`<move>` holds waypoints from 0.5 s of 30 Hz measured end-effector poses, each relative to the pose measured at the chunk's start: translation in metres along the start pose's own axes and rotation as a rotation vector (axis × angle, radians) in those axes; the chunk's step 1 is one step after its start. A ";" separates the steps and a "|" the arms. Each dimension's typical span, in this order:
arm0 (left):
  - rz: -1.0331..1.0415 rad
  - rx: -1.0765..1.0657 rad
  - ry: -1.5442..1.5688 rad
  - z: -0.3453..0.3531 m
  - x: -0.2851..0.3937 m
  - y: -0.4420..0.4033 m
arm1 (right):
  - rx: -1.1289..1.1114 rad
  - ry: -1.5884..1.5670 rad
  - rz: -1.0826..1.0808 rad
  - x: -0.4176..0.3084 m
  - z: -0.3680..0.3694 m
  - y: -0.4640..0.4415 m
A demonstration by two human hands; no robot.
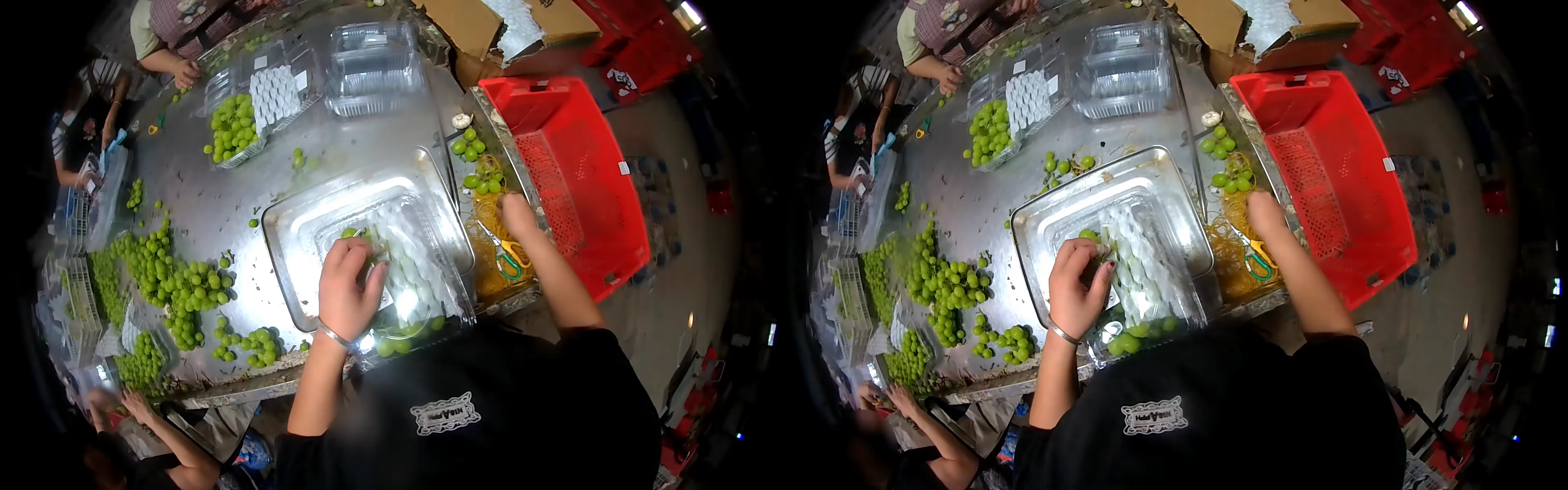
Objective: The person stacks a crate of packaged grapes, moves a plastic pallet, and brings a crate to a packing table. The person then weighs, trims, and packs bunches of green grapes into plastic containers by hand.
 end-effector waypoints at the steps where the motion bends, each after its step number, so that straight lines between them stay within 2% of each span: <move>1: -0.024 0.019 0.025 -0.001 -0.002 0.001 | -0.056 -0.004 -0.015 -0.003 0.006 -0.002; 3: -0.039 0.037 0.046 -0.001 -0.005 0.005 | -0.014 0.009 -0.008 -0.002 -0.004 0.007; 5: -0.058 0.065 0.065 -0.005 -0.008 0.003 | 0.176 -0.188 -0.127 -0.012 -0.039 0.020; 6: -0.095 0.056 0.083 -0.005 -0.011 0.003 | 0.177 -0.185 -0.134 -0.011 -0.044 0.019; 8: -0.135 0.037 0.100 -0.006 -0.013 0.004 | -0.019 -0.074 0.016 0.001 -0.034 0.018; 9: -0.176 -0.001 0.103 -0.003 -0.016 0.003 | -0.018 -0.076 0.020 0.001 -0.037 0.021; 11: -0.216 -0.028 0.107 -0.001 -0.015 -0.001 | 0.030 -0.215 -0.053 -0.005 -0.059 0.028; 13: -0.043 0.065 0.031 -0.005 0.015 -0.011 | 0.069 -0.575 -0.214 -0.051 -0.118 0.067; 15: -0.035 -0.007 0.125 0.006 0.044 -0.021 | -0.041 -0.723 -0.328 -0.112 -0.160 0.118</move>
Point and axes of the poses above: each hand's wrist, its own y-axis away from the middle knuckle, its own z-axis out of the palm, x = y × z, the point moved 7 cm from there along -y, towards the middle knuckle, and after that the axes turned 11 degrees about z, right-handed, at the moved point
